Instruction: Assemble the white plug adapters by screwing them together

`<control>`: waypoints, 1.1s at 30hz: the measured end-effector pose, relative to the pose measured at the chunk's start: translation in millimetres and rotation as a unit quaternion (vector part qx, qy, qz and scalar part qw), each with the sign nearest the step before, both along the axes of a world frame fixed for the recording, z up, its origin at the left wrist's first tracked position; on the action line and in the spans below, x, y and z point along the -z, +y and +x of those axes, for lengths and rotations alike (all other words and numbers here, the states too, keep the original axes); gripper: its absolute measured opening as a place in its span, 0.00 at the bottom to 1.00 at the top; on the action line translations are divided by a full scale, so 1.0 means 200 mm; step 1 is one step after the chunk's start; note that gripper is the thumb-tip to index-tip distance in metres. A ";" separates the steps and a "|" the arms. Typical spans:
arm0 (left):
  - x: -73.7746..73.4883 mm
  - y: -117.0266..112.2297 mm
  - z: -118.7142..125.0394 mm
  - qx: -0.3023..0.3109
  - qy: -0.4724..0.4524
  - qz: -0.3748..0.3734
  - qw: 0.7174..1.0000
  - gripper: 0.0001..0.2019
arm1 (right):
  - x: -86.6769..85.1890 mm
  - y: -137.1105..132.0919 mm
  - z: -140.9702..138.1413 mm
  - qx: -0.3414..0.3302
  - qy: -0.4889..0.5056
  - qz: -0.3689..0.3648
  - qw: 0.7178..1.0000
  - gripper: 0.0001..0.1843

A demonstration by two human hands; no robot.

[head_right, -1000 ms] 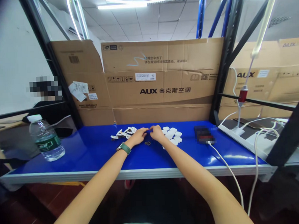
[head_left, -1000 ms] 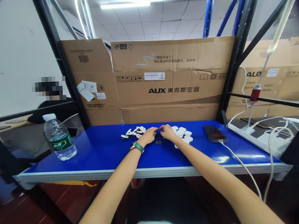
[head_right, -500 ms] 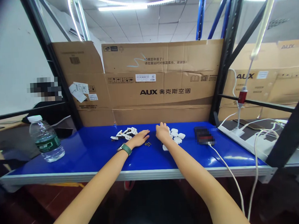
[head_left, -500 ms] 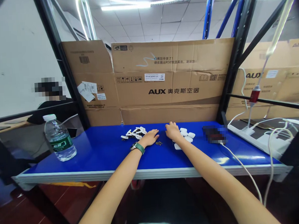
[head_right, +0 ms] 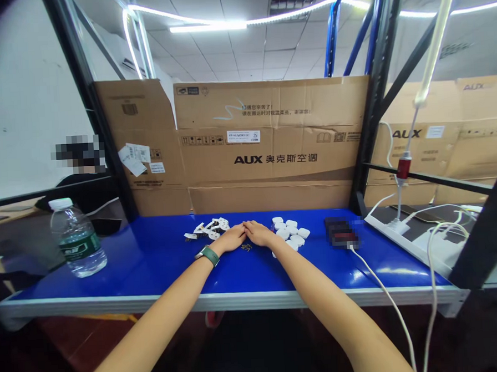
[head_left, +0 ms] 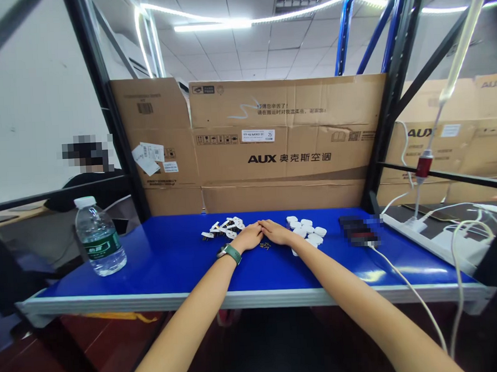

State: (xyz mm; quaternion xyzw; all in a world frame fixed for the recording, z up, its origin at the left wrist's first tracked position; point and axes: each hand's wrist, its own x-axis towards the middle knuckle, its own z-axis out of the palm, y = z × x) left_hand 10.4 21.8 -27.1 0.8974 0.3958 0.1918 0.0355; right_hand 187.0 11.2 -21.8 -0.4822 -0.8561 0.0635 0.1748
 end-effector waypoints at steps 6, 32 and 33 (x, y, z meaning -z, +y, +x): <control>-0.02 -0.02 0.00 0.000 -0.004 -0.006 1.000 0.20 | -0.01 0.01 0.01 -0.017 -0.002 0.002 1.000 0.26; 0.01 0.03 0.01 0.005 -0.015 -0.023 1.000 0.21 | -0.02 0.01 -0.01 -0.007 -0.019 0.000 1.000 0.24; 0.01 0.03 0.01 0.004 -0.016 -0.023 1.000 0.22 | -0.02 0.01 -0.02 -0.006 -0.021 0.000 1.000 0.23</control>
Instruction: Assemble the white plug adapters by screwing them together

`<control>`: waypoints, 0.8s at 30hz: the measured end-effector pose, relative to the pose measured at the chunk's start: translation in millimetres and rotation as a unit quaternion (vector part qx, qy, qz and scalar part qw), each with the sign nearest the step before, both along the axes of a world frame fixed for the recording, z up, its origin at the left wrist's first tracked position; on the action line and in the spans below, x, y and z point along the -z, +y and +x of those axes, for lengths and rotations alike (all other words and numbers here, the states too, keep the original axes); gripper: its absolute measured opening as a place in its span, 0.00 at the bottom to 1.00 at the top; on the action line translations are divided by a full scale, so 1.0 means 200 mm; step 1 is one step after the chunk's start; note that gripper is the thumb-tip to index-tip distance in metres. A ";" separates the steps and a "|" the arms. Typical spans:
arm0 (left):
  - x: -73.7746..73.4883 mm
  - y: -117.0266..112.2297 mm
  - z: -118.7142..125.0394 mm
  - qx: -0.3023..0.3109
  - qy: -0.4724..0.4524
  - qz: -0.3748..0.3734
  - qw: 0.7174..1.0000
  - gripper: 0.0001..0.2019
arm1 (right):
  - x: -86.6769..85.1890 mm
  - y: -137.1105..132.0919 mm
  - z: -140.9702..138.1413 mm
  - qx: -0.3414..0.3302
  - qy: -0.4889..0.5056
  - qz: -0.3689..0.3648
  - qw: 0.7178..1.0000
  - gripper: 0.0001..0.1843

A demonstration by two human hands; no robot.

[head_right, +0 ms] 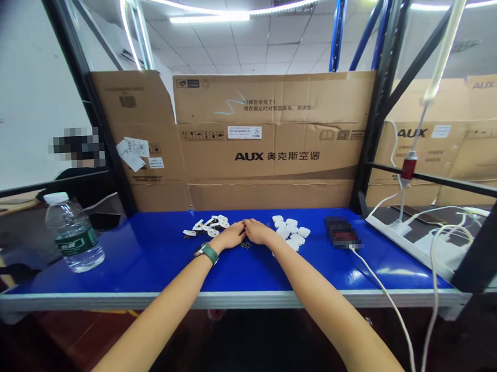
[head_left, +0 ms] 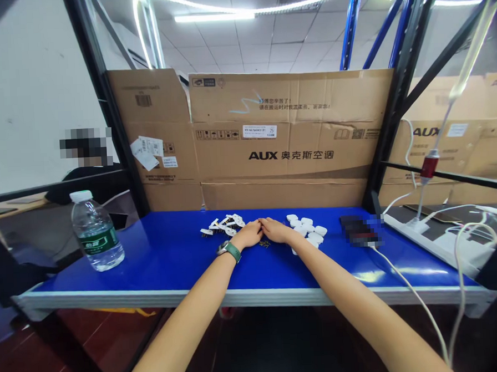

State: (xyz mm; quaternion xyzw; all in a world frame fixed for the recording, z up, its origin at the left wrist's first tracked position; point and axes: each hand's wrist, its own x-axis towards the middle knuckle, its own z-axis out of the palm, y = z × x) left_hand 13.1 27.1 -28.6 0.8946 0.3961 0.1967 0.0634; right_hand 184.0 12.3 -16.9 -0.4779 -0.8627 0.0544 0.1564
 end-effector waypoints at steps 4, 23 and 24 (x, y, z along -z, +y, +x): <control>-0.02 -0.03 0.00 -0.002 0.001 -0.003 1.000 0.22 | -0.01 -0.01 -0.01 0.006 -0.004 -0.002 1.000 0.23; -0.01 -0.02 -0.01 0.008 -0.002 0.001 1.000 0.22 | 0.01 0.02 0.03 -0.019 0.009 -0.005 1.000 0.25; -0.01 -0.01 -0.01 0.008 -0.003 0.000 1.000 0.22 | 0.01 0.02 0.03 -0.019 0.010 -0.005 1.000 0.25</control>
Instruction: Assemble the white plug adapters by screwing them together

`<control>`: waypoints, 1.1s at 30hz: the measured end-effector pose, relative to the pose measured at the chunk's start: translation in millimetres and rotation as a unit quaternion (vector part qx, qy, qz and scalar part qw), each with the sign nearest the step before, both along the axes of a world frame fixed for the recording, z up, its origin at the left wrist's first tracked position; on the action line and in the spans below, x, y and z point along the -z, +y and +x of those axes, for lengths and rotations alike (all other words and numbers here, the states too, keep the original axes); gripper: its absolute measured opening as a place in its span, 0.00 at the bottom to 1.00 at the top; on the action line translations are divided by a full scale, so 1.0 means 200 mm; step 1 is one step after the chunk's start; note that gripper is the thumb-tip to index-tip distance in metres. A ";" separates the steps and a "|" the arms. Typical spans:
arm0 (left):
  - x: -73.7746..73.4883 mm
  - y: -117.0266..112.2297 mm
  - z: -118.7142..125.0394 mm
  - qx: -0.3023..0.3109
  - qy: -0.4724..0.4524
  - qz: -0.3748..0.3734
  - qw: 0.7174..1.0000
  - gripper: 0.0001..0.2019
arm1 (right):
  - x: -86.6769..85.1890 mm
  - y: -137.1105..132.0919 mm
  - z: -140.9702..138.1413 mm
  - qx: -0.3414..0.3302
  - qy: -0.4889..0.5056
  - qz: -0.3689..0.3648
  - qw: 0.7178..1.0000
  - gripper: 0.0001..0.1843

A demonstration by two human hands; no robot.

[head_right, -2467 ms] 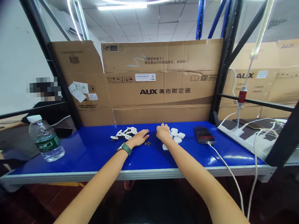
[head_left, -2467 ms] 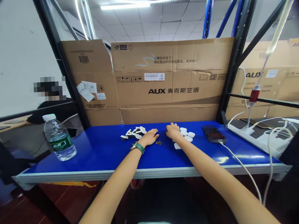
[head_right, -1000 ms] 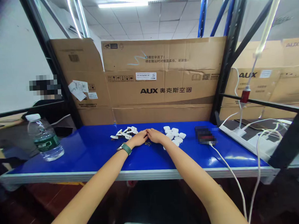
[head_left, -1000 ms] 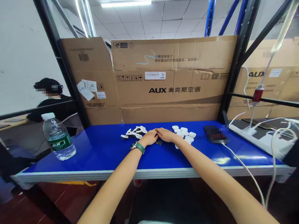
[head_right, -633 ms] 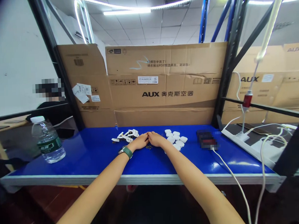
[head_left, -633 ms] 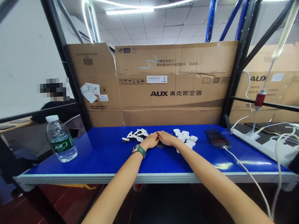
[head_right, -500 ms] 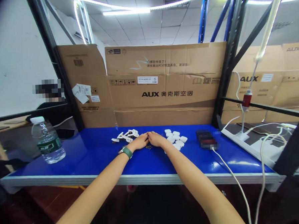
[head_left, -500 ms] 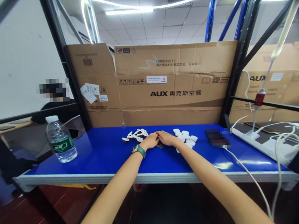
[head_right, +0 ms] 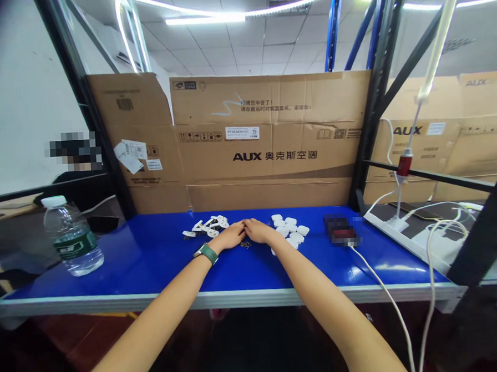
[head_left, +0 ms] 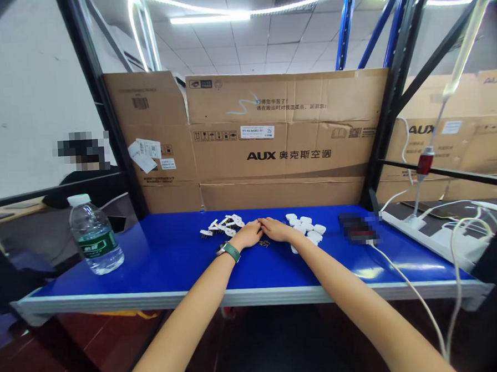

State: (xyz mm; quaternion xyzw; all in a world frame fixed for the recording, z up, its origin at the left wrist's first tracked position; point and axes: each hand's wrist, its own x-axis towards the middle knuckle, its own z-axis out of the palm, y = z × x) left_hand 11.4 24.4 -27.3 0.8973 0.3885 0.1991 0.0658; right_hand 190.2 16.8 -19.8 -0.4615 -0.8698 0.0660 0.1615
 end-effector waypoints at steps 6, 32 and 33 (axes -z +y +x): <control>0.01 0.02 0.00 0.003 -0.007 -0.001 1.000 0.20 | -0.01 -0.01 0.00 0.004 0.002 -0.004 1.000 0.25; -0.03 -0.02 0.01 -0.005 0.023 -0.005 1.000 0.21 | -0.01 -0.01 -0.01 0.010 0.000 -0.011 1.000 0.23; -0.03 -0.03 0.01 -0.006 0.024 -0.005 1.000 0.21 | -0.01 -0.01 -0.01 0.009 0.000 -0.011 1.000 0.23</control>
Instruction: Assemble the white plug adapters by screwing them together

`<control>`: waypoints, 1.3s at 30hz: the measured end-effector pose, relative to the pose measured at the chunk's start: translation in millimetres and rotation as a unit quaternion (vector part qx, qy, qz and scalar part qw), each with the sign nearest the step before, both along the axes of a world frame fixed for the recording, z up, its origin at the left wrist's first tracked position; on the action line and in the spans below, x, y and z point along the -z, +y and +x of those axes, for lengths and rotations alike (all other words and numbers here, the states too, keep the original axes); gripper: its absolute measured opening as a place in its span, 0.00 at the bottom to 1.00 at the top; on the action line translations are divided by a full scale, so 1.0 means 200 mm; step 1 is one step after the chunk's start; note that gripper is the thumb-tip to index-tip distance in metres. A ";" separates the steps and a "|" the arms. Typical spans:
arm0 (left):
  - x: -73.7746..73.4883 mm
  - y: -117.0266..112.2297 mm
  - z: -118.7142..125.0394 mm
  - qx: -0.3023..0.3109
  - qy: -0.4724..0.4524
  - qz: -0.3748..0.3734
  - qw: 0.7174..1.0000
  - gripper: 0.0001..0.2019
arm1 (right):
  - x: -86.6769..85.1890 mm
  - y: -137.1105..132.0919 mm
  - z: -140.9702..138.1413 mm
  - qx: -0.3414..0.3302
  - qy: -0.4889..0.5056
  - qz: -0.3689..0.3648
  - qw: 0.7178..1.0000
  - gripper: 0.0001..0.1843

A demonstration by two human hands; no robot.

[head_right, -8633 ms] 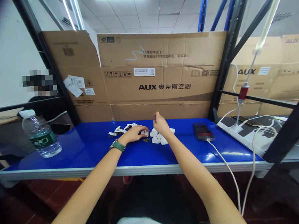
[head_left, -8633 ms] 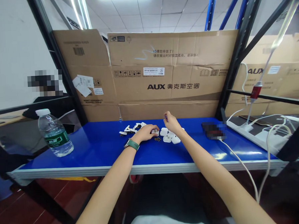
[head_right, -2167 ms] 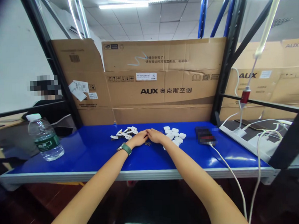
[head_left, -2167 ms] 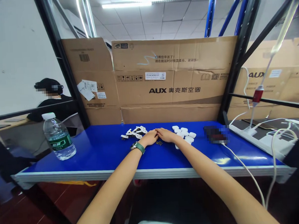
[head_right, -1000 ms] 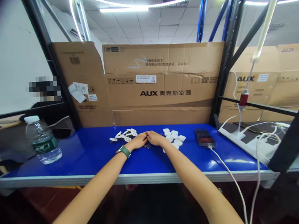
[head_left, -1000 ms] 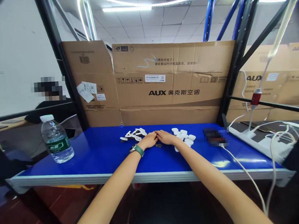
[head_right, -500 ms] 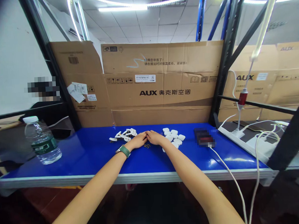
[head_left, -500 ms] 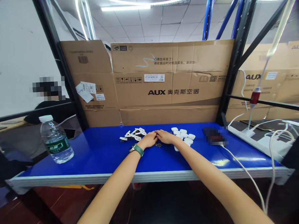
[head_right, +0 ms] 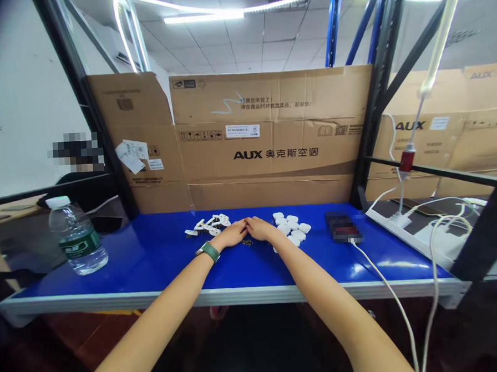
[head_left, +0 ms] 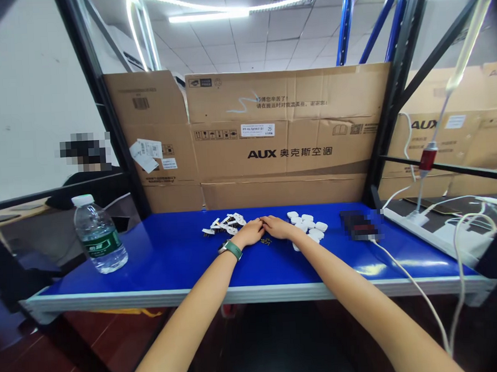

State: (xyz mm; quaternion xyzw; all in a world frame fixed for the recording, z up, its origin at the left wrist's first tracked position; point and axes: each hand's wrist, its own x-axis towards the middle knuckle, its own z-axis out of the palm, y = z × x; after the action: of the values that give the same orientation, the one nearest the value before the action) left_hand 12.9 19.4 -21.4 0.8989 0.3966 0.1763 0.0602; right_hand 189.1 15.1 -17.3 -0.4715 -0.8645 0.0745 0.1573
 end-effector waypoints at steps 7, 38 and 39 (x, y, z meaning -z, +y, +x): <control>-0.01 -0.02 0.00 0.002 0.003 0.002 1.000 0.20 | 0.01 0.00 0.00 0.005 0.003 0.003 1.000 0.23; 0.01 0.01 -0.01 -0.017 0.014 -0.010 1.000 0.23 | 0.00 -0.01 0.00 0.007 0.000 -0.003 1.000 0.24; 0.01 0.01 -0.01 -0.017 0.015 -0.011 1.000 0.23 | -0.01 -0.01 0.00 0.007 0.001 -0.004 1.000 0.24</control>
State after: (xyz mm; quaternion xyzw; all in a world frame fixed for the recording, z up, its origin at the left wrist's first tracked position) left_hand 10.9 21.0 -22.7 0.8938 0.4147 0.1597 0.0608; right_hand 189.0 12.3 -16.3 -0.4784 -0.8606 0.0769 0.1566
